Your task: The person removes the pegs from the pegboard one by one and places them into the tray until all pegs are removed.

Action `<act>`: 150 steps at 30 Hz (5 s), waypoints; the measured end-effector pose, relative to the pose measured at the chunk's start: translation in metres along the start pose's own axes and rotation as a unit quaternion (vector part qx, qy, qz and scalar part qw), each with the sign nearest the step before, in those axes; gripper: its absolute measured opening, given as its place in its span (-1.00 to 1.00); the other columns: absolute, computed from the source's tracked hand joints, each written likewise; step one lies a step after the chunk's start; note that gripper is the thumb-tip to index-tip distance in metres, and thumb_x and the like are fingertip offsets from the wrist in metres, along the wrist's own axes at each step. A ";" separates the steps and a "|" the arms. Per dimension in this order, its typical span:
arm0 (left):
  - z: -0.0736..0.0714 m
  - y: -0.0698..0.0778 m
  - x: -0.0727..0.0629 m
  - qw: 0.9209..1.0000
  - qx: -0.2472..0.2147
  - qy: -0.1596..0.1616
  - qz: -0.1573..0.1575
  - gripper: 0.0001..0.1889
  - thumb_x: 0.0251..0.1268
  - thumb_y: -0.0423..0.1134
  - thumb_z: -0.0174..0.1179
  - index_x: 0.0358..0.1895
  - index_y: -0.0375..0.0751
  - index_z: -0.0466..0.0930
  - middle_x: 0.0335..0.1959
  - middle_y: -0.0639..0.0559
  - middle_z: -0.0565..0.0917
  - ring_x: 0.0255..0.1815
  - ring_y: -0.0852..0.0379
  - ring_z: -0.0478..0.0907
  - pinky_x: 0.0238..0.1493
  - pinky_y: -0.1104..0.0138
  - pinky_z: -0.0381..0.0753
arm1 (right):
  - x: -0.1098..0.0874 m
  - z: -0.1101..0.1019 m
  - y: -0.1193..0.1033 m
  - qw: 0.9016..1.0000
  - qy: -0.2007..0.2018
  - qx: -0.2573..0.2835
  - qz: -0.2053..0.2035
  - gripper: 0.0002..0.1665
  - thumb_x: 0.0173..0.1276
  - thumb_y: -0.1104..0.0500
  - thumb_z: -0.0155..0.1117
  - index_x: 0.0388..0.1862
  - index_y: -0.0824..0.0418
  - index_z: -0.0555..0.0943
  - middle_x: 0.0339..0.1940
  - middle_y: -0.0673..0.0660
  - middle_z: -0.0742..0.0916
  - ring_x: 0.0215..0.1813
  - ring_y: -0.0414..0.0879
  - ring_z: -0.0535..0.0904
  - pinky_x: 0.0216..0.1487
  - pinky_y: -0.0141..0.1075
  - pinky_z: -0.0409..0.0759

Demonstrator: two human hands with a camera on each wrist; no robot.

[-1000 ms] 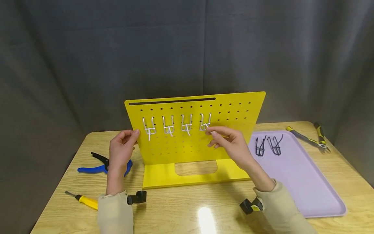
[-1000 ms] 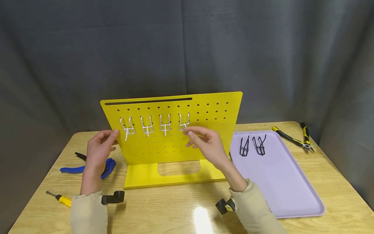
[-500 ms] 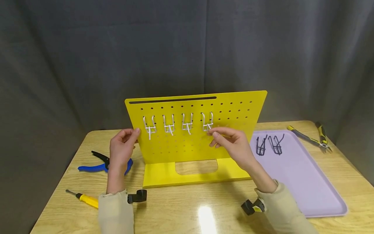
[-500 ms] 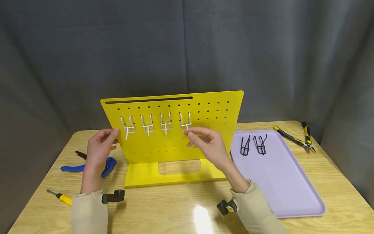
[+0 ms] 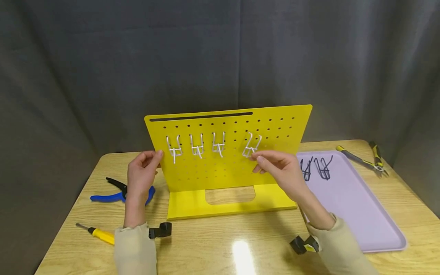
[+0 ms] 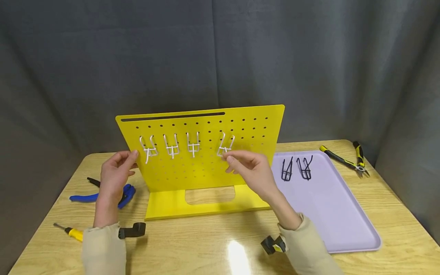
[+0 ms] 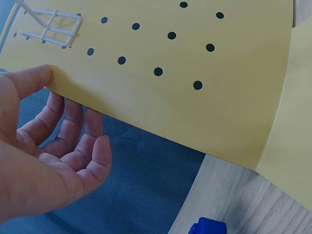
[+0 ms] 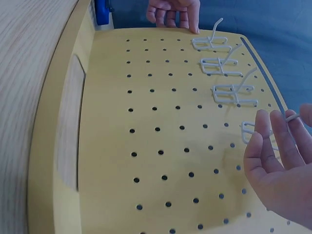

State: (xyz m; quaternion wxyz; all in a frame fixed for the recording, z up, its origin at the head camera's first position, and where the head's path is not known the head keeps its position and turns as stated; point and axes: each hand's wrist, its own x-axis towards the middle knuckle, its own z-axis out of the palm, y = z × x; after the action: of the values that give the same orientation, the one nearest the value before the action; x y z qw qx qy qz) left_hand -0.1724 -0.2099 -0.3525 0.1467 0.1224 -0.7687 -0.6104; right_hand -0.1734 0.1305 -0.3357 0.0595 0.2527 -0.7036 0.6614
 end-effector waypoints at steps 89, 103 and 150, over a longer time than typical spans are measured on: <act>0.000 0.000 -0.001 1.000 0.001 0.005 -0.002 -0.51 0.31 0.10 0.16 -0.03 -0.31 0.54 -0.28 0.12 0.56 -0.13 0.01 0.54 -0.12 0.31 0.42 | -0.090 -0.138 0.057 0.962 -0.011 -0.122 0.245 -0.62 0.49 0.17 0.10 0.07 0.46 0.54 -0.24 -0.04 0.76 -0.25 -0.13 0.69 -0.26 -0.30 0.64; 0.001 0.001 -0.001 1.000 0.000 0.003 -0.004 -0.51 0.31 0.11 0.16 -0.04 -0.31 0.53 -0.28 0.10 0.55 -0.09 -0.03 0.53 -0.11 0.29 0.41 | -0.084 -0.145 0.061 0.956 -0.018 -0.125 0.266 -0.53 0.50 0.17 0.07 0.15 0.56 0.43 -0.17 -0.01 0.75 -0.25 -0.13 0.68 -0.24 -0.28 0.63; -0.002 0.000 -0.001 1.000 -0.008 -0.004 -0.003 -0.51 0.32 0.09 0.16 -0.02 -0.32 0.53 -0.21 0.04 0.57 -0.08 -0.03 0.52 -0.08 0.27 0.39 | -0.025 0.003 0.019 0.994 0.041 -0.084 -0.061 -0.73 0.31 0.50 0.16 -0.01 0.47 0.54 -0.33 -0.11 0.73 -0.31 -0.18 0.66 -0.17 -0.41 0.59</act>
State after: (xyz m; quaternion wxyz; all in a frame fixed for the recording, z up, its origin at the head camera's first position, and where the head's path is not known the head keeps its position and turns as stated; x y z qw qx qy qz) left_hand -0.1707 -0.2109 -0.3525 0.1429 0.1211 -0.7640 -0.6174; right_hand -0.1593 0.1340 -0.3635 0.1496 0.2621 -0.7369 0.6049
